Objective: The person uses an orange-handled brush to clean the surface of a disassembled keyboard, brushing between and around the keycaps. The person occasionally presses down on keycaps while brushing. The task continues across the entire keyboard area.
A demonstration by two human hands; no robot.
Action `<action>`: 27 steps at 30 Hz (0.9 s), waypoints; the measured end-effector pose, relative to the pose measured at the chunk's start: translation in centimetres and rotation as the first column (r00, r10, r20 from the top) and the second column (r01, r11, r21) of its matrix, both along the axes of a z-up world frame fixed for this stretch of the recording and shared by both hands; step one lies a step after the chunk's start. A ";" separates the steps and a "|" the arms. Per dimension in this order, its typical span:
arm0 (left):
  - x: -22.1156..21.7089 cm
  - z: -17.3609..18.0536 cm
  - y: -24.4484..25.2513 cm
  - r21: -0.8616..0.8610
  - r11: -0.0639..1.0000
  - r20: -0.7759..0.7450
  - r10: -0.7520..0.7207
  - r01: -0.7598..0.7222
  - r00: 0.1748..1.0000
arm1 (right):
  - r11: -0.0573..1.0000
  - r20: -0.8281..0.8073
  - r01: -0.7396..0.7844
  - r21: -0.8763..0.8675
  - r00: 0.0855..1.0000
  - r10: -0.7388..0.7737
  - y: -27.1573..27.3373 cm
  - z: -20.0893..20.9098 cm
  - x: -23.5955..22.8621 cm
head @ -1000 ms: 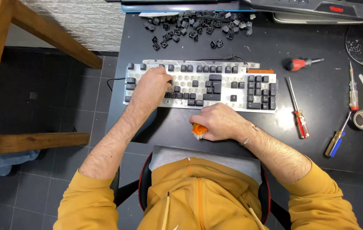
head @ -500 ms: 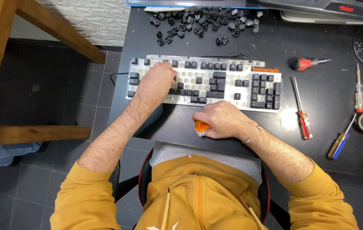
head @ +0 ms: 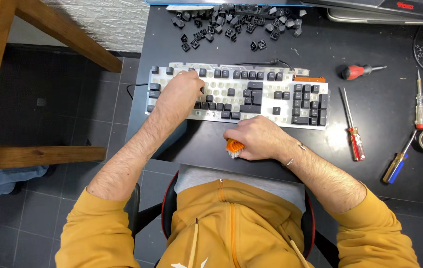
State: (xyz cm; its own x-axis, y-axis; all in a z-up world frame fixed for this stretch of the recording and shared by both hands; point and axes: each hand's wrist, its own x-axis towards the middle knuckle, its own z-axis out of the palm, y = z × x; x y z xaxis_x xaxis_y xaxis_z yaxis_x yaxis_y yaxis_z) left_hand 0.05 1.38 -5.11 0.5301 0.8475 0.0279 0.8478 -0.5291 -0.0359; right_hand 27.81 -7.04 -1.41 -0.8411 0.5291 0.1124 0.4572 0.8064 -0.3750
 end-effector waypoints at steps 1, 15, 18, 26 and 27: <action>0.2 0.5 -0.5 -0.003 1.000 0.000 0.001 -0.001 1.000 | 1.000 0.000 -0.001 -0.003 1.000 0.001 0.0 -0.1 0.0; -0.2 5.3 -2.7 0.037 0.989 0.005 -0.141 0.141 0.990 | 0.992 0.021 0.071 0.101 0.997 -0.074 0.1 0.6 0.6; -0.7 4.7 -1.7 0.005 0.995 0.171 -0.096 0.096 0.981 | 0.992 0.021 0.071 0.102 0.997 -0.074 0.2 0.4 0.5; -1.8 3.0 -2.4 0.081 0.997 0.187 -0.033 0.018 0.982 | 0.995 0.029 0.076 0.069 0.997 -0.078 0.2 0.4 0.5; -1.9 2.3 -2.8 0.112 0.993 0.181 -0.039 0.019 0.983 | 0.994 0.024 0.071 0.080 0.997 -0.073 0.2 0.2 0.5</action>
State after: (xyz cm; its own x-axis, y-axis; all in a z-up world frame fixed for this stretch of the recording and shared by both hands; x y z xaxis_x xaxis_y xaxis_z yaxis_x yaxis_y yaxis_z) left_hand -1.80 -1.40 -2.85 0.5318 0.8182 0.2185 0.8297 -0.5551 0.0591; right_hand 28.34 -6.80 -1.26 -0.8042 0.5790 0.1338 0.5245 0.7974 -0.2983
